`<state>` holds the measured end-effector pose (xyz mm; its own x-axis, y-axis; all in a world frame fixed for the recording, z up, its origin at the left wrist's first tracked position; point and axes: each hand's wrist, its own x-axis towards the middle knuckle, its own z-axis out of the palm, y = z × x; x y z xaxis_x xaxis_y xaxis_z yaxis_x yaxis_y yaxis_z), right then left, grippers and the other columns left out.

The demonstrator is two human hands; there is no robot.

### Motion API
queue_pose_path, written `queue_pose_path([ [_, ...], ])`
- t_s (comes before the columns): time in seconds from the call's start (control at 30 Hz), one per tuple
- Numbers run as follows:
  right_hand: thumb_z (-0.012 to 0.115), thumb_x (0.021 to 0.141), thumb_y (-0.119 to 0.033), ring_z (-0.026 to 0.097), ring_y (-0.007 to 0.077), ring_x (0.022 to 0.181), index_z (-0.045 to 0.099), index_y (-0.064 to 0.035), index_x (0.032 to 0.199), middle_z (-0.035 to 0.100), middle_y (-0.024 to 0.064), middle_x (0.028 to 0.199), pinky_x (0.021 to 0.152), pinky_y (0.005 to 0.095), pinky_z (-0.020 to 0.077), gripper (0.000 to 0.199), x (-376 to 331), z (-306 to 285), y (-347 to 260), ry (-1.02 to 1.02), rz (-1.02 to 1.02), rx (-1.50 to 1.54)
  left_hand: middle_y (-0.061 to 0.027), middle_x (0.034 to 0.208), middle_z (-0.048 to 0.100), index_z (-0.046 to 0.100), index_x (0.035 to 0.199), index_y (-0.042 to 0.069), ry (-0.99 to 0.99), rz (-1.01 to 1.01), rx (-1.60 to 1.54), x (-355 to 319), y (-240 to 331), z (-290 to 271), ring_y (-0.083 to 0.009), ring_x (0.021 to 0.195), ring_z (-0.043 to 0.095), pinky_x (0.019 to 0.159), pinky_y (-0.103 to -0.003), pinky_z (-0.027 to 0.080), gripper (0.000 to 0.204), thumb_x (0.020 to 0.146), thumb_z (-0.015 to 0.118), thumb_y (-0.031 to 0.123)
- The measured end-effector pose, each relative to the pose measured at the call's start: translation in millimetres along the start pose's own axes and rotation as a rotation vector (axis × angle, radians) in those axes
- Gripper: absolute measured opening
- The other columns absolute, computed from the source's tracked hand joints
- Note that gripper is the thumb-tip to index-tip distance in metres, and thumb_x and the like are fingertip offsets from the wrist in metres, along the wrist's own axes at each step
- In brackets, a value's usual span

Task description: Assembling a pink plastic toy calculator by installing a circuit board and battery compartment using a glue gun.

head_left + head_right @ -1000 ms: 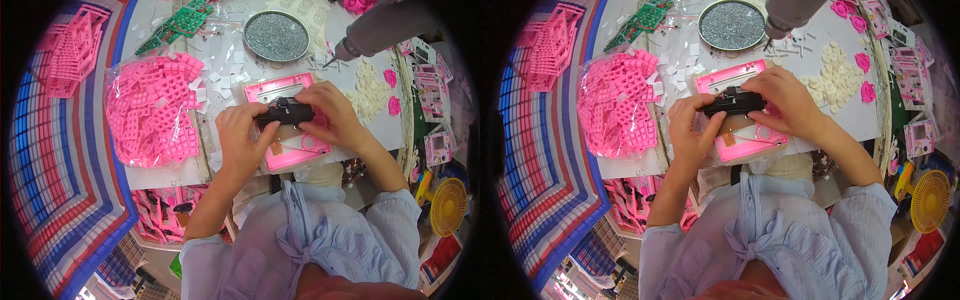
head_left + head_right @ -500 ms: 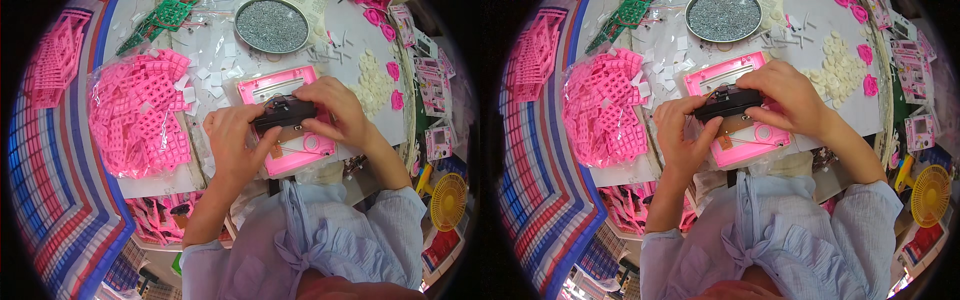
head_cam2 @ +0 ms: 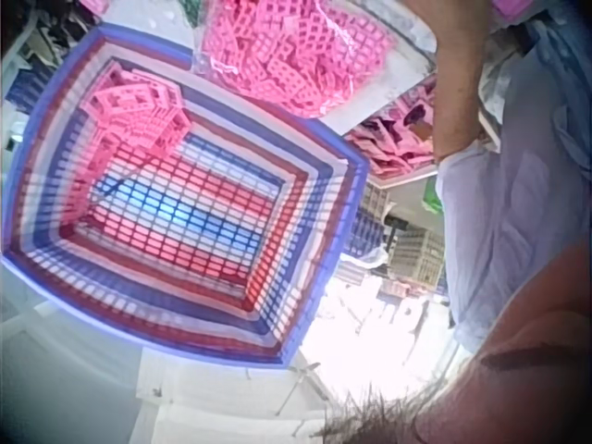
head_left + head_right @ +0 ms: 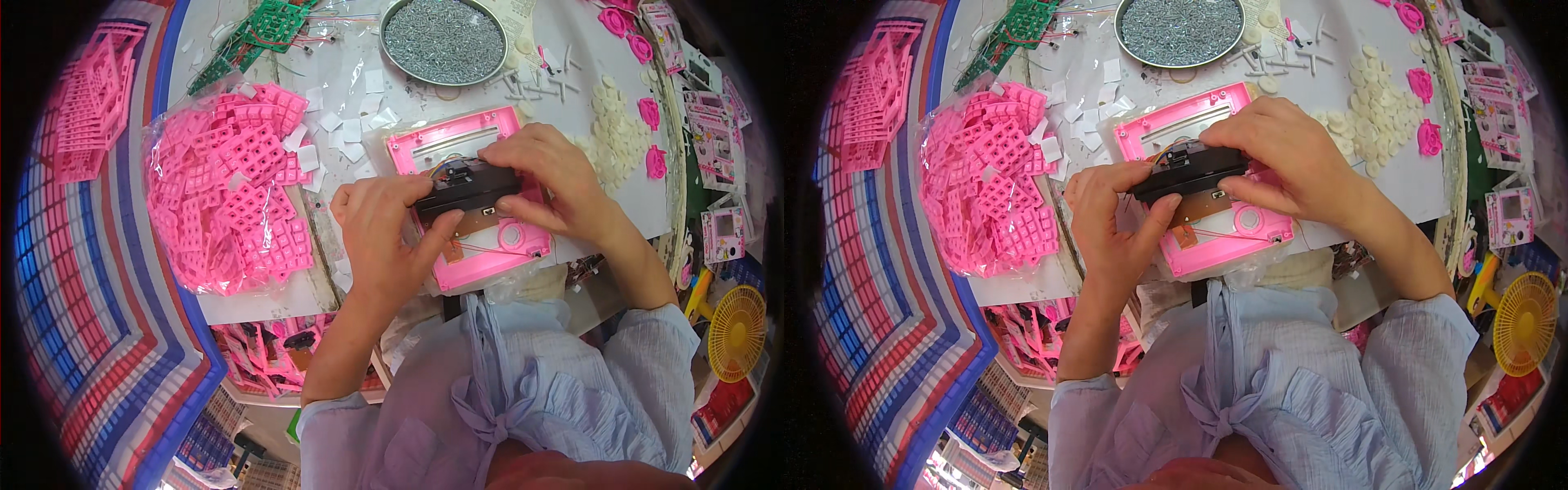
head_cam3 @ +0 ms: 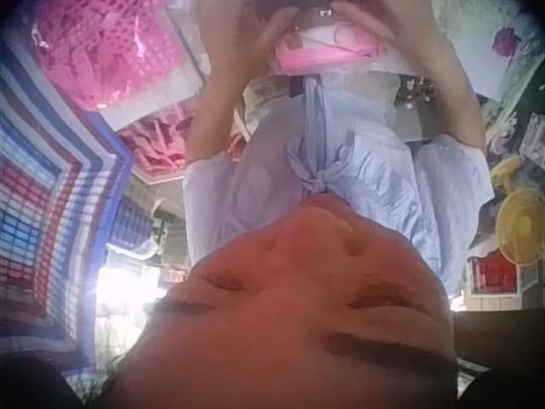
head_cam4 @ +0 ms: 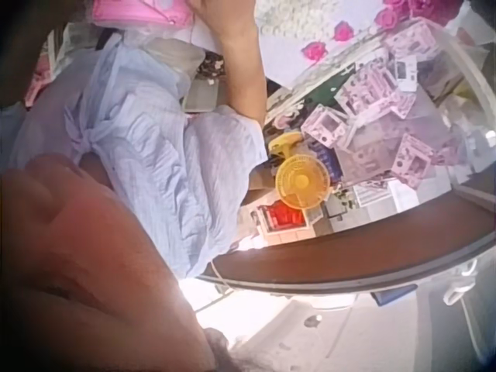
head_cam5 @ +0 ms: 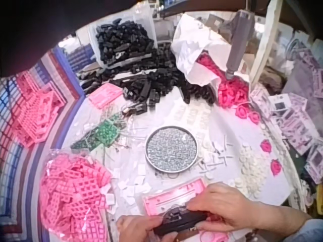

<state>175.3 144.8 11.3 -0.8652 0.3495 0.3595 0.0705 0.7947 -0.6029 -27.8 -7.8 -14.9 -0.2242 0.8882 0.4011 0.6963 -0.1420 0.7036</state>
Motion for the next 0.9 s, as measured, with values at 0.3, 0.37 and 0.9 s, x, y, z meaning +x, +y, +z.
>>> queue_pose_path([
  [0.3, 0.072, 0.089, -0.020, 0.061, 0.0239, 0.080, 0.064, -0.0017, 0.117, 0.069, 0.0095, 0.096, 0.071, 0.0347, 0.0490, 0.035, 25.7, -23.8, -1.1, -0.094, 0.270, 0.203, -0.0088, 0.109, 0.068, 0.044, 0.134, -0.001, 0.084, -0.315, -0.448, -7.6, 4.7, 8.8, -0.0192, 0.094, 0.056, 0.095, -0.037, 0.037, 0.066, 0.082, 0.080, 0.016],
  [0.37, 0.068, 0.094, -0.024, 0.060, 0.0227, 0.072, 0.063, 0.0002, 0.116, 0.069, 0.0095, 0.088, 0.067, 0.0340, 0.0481, 0.033, 37.8, -28.0, 1.2, -0.197, 0.530, 0.384, -0.0101, 0.110, 0.068, 0.040, 0.138, -0.002, 0.036, -0.257, -0.367, -12.2, 1.1, 8.8, -0.0185, 0.096, 0.055, 0.096, -0.037, 0.036, 0.069, 0.083, 0.078, 0.014],
  [0.9, 0.078, 0.071, -0.009, 0.059, 0.0333, 0.104, 0.063, -0.0066, 0.114, 0.064, 0.0090, 0.121, 0.088, 0.0413, 0.0526, 0.046, 31.3, -5.9, 15.5, -0.012, -0.125, -0.282, -0.0094, 0.104, 0.065, 0.061, 0.130, 0.003, -0.078, -0.005, 0.249, 4.5, 16.0, 6.4, -0.0256, 0.096, 0.059, 0.090, -0.041, 0.036, 0.055, 0.080, 0.076, 0.020],
])
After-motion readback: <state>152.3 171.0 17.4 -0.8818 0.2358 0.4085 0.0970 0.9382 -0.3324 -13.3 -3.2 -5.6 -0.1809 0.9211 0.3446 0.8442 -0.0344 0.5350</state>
